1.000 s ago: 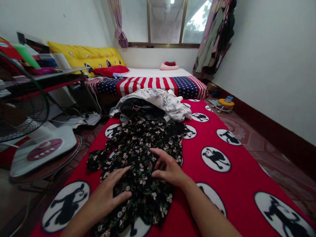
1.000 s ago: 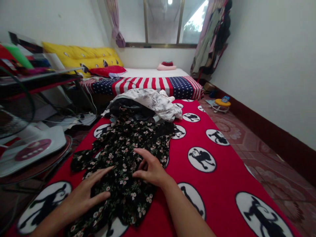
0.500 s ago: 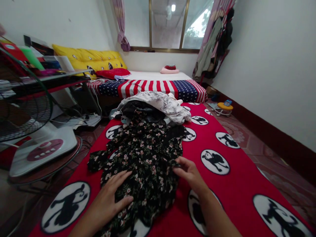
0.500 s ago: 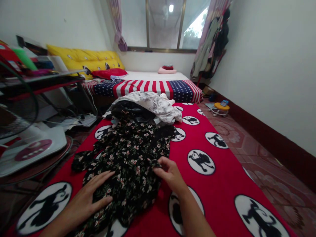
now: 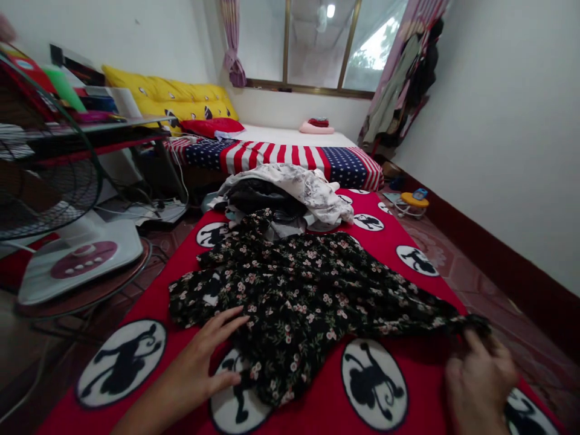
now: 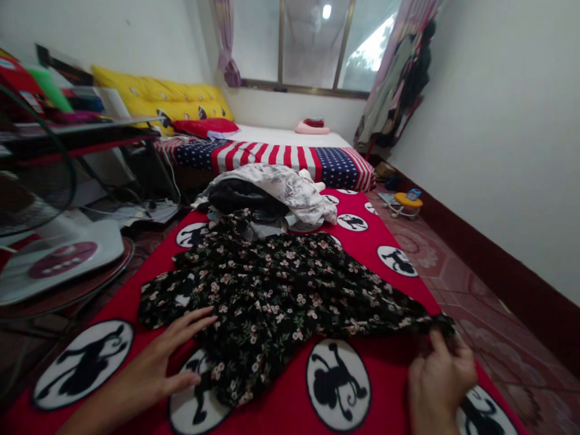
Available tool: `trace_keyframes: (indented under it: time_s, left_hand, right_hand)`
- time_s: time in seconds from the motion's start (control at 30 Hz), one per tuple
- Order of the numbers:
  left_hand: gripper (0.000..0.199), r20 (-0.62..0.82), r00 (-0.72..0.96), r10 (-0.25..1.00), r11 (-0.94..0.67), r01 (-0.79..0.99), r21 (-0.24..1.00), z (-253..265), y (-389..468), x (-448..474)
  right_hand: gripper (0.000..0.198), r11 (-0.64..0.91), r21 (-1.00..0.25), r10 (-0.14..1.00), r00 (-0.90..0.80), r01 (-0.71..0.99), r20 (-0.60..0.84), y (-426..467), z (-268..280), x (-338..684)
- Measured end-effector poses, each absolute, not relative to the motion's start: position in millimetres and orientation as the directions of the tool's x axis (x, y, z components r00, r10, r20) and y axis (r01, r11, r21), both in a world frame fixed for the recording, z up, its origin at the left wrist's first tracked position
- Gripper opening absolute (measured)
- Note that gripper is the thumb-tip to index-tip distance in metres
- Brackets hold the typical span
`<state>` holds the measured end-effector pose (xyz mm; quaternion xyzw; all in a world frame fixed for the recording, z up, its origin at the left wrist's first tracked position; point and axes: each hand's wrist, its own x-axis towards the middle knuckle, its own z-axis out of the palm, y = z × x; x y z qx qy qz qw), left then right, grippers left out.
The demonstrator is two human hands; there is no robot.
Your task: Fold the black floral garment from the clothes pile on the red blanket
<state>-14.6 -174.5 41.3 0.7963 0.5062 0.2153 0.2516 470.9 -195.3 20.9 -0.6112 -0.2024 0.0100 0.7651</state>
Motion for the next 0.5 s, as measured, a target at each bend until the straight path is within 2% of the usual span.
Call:
trace_keyframes:
  time_s: [0.07,0.1,0.13,0.17,0.23,0.3,0.33,0.37,0.4,0.47,0.5]
  left_hand:
    - [0.073,0.103,0.401,0.910,-0.381,0.712,0.589,37,-175,-13]
    - [0.073,0.121,0.402,0.908,-0.395,0.721,0.569,35,-176,-11]
    - [0.072,0.150,0.400,0.904,-0.413,0.730,0.545,33,-176,-9]
    - [0.071,0.183,0.402,0.897,-0.436,0.735,0.519,31,-177,-7]
    - [0.068,0.248,0.424,0.871,-0.491,0.733,0.470,28,-179,-1]
    - [0.058,0.308,0.449,0.839,-0.544,0.718,0.435,26,-181,4]
    - [0.051,0.329,0.457,0.826,-0.562,0.708,0.427,25,-182,6]
    - [0.044,0.346,0.457,0.820,-0.571,0.701,0.427,26,-183,8]
    - [0.038,0.355,0.453,0.818,-0.573,0.697,0.432,27,-184,9]
    - [0.032,0.336,0.440,0.833,-0.553,0.694,0.461,32,-186,10]
    - [0.031,0.302,0.439,0.846,-0.533,0.693,0.485,36,-187,10]
  right_hand:
    - [0.036,0.218,-0.928,0.089,0.941,0.301,0.326,-192,28,459]
    - [0.041,0.200,-0.914,0.048,0.928,0.352,0.368,-192,34,449]
    - [0.044,0.183,-0.896,0.075,0.903,0.404,0.422,-192,40,437]
    - [0.042,0.178,-0.878,0.153,0.869,0.445,0.471,-193,47,422]
    - [0.029,0.183,-0.872,0.464,0.742,0.454,0.483,-197,58,389]
    - [0.020,0.134,-0.900,0.842,0.431,0.415,0.324,-204,63,355]
    - [0.022,0.092,-0.902,0.959,0.206,0.422,0.194,-207,63,338]
    - [0.031,0.065,-0.885,0.998,-0.012,0.461,0.067,-210,62,323]
    - [0.045,0.067,-0.851,0.982,-0.185,0.521,-0.036,-212,59,308]
    - [0.070,0.122,-0.761,0.923,-0.354,0.637,-0.148,-215,52,285]
    - [0.074,0.151,-0.718,0.911,-0.377,0.679,-0.165,-216,48,277]
